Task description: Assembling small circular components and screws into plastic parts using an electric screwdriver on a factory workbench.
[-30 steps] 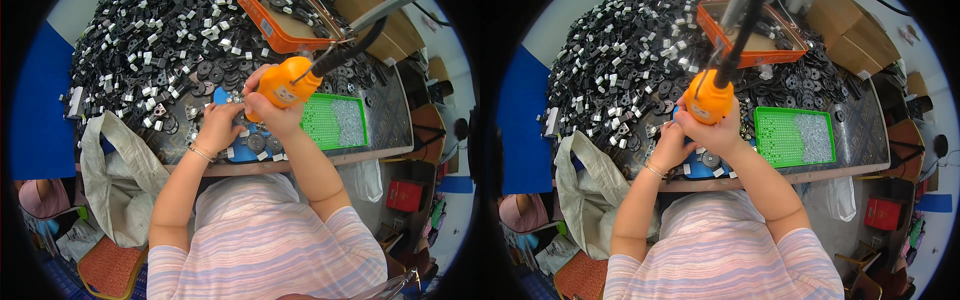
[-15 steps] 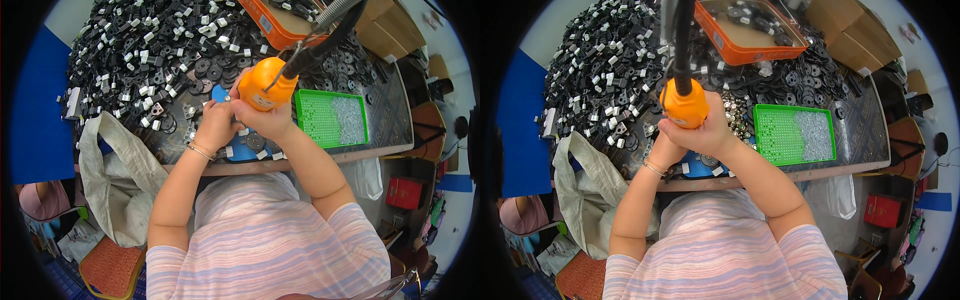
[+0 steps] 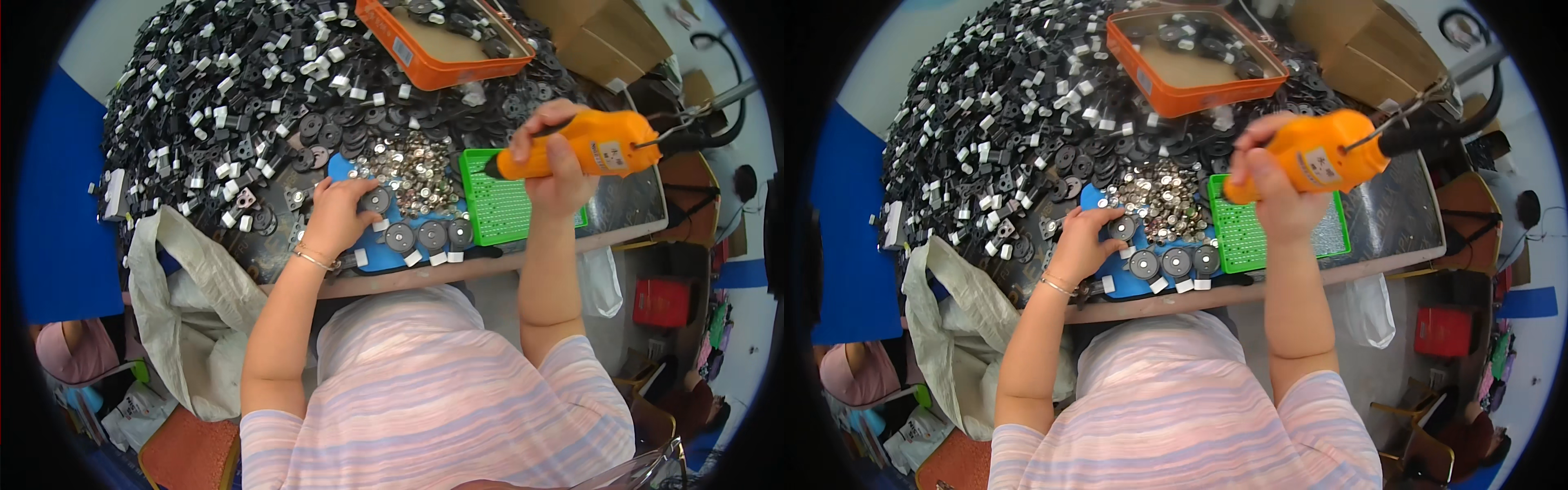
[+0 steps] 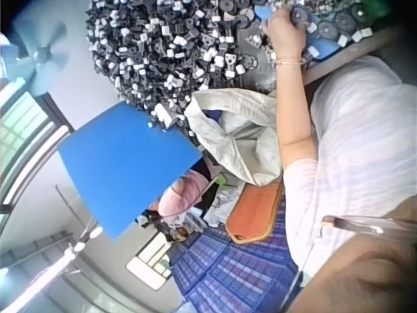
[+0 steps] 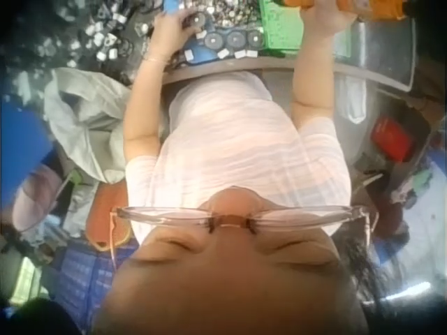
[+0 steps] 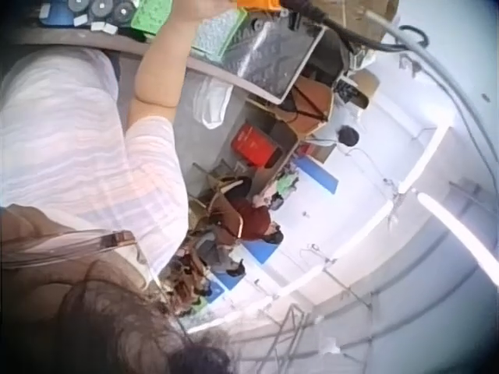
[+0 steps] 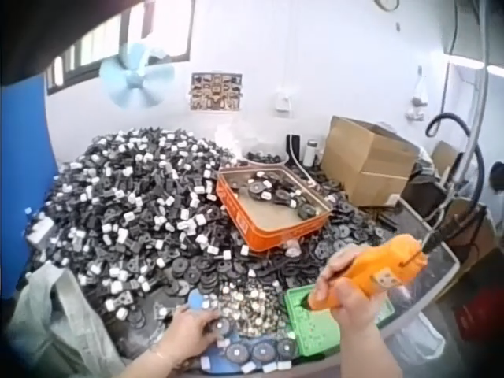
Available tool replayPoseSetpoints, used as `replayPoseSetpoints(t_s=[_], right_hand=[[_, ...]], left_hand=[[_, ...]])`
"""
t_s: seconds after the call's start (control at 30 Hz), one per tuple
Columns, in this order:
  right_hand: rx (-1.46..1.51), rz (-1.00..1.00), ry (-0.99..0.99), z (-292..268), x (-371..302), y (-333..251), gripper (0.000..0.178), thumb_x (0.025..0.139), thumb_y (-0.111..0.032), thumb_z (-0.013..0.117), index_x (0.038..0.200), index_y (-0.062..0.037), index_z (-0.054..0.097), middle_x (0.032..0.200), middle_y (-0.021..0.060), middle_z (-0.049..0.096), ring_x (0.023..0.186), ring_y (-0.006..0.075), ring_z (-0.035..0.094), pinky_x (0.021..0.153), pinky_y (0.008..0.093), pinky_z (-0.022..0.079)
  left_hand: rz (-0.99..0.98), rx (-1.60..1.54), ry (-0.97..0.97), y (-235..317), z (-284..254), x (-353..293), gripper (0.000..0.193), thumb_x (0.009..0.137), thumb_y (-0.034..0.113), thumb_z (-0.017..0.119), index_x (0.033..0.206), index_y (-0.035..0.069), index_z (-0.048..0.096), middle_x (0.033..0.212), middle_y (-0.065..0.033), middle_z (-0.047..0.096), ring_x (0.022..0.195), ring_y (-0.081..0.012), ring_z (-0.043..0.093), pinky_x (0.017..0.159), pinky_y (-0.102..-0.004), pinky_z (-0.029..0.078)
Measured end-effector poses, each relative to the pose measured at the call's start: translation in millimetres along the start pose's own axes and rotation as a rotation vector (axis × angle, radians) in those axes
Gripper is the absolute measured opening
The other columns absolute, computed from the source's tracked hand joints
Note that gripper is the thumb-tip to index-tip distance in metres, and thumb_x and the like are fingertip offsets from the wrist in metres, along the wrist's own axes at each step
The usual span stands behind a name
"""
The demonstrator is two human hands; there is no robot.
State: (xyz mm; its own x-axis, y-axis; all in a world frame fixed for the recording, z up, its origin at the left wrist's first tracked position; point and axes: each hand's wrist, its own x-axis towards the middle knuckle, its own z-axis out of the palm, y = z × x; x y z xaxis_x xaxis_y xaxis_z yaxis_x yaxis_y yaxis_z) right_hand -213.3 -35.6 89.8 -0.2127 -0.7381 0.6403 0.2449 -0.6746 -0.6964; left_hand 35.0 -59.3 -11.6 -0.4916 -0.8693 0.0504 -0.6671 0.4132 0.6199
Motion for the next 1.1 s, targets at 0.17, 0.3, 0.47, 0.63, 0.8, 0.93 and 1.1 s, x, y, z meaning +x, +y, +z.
replayPoseSetpoints(t_s=[0.17, 0.3, 0.47, 0.63, 0.8, 0.93, 1.1], right_hand=[[-0.074, 0.023, 0.254, -43.0, -17.4, 10.5, 0.012, 0.081, 0.004, 0.058, 0.092, 0.0019, 0.053, 0.077, 0.0104, 0.058, 0.055, 0.0156, 0.057, 0.052, 0.0261, 0.047], [-0.059, 0.065, 0.278, -44.3, -22.2, 20.9, 0.015, 0.081, 0.006, 0.058, 0.093, 0.0011, 0.053, 0.076, 0.0102, 0.058, 0.055, 0.0156, 0.057, 0.052, 0.0262, 0.048], [-0.063, 0.055, 0.251, -42.3, -21.5, 26.4, 0.019, 0.078, 0.009, 0.059, 0.094, 0.0011, 0.052, 0.077, 0.0104, 0.058, 0.055, 0.0143, 0.057, 0.052, 0.0250, 0.049], [-0.056, 0.068, 0.235, -41.6, -21.8, 27.4, 0.019, 0.078, 0.009, 0.060, 0.094, 0.0016, 0.052, 0.078, 0.0107, 0.058, 0.055, 0.0137, 0.057, 0.052, 0.0246, 0.049], [-0.067, 0.078, 0.228, -40.7, -20.8, 27.9, 0.018, 0.078, 0.008, 0.060, 0.093, 0.0015, 0.052, 0.073, 0.0090, 0.057, 0.053, 0.0133, 0.056, 0.051, 0.0245, 0.049], [-0.072, 0.099, 0.220, -40.2, -20.4, 30.1, 0.018, 0.078, 0.009, 0.060, 0.093, 0.0014, 0.052, 0.068, 0.0072, 0.056, 0.052, 0.0133, 0.056, 0.050, 0.0244, 0.048], [-0.011, 0.068, 0.203, -34.1, -14.5, 16.6, 0.015, 0.080, 0.006, 0.058, 0.093, 0.0017, 0.053, 0.075, 0.0096, 0.057, 0.056, 0.0149, 0.056, 0.052, 0.0251, 0.048]], left_hand=[[-0.025, -0.012, -0.046, 0.5, -3.1, 2.1, 0.047, 0.066, 0.016, 0.076, 0.111, 0.010, 0.063, 0.103, -0.0073, 0.066, 0.103, -0.0245, 0.058, 0.103, -0.0457, 0.028], [-0.017, -0.001, -0.061, 4.6, -1.4, 1.3, 0.047, 0.065, 0.015, 0.077, 0.110, 0.011, 0.063, 0.104, -0.0069, 0.066, 0.102, -0.0238, 0.058, 0.103, -0.0458, 0.029], [-0.015, 0.007, -0.057, 5.2, 0.1, 2.2, 0.047, 0.065, 0.015, 0.077, 0.110, 0.011, 0.063, 0.103, -0.0068, 0.066, 0.101, -0.0239, 0.059, 0.102, -0.0457, 0.030], [-0.023, 0.015, -0.072, 7.2, -0.8, 2.4, 0.048, 0.065, 0.015, 0.078, 0.110, 0.011, 0.063, 0.101, -0.0065, 0.066, 0.100, -0.0239, 0.059, 0.102, -0.0456, 0.030], [-0.032, 0.006, -0.072, 6.7, -1.0, 2.0, 0.048, 0.065, 0.016, 0.078, 0.111, 0.011, 0.062, 0.102, -0.0063, 0.066, 0.101, -0.0238, 0.058, 0.102, -0.0456, 0.029], [-0.028, -0.005, -0.059, 4.8, -0.9, 0.7, 0.048, 0.066, 0.016, 0.078, 0.111, 0.011, 0.062, 0.102, -0.0062, 0.066, 0.101, -0.0240, 0.058, 0.103, -0.0459, 0.029], [-0.032, -0.006, -0.070, 5.7, -2.0, 0.8, 0.048, 0.066, 0.017, 0.077, 0.111, 0.011, 0.062, 0.103, -0.0063, 0.066, 0.102, -0.0248, 0.057, 0.102, -0.0456, 0.029]])
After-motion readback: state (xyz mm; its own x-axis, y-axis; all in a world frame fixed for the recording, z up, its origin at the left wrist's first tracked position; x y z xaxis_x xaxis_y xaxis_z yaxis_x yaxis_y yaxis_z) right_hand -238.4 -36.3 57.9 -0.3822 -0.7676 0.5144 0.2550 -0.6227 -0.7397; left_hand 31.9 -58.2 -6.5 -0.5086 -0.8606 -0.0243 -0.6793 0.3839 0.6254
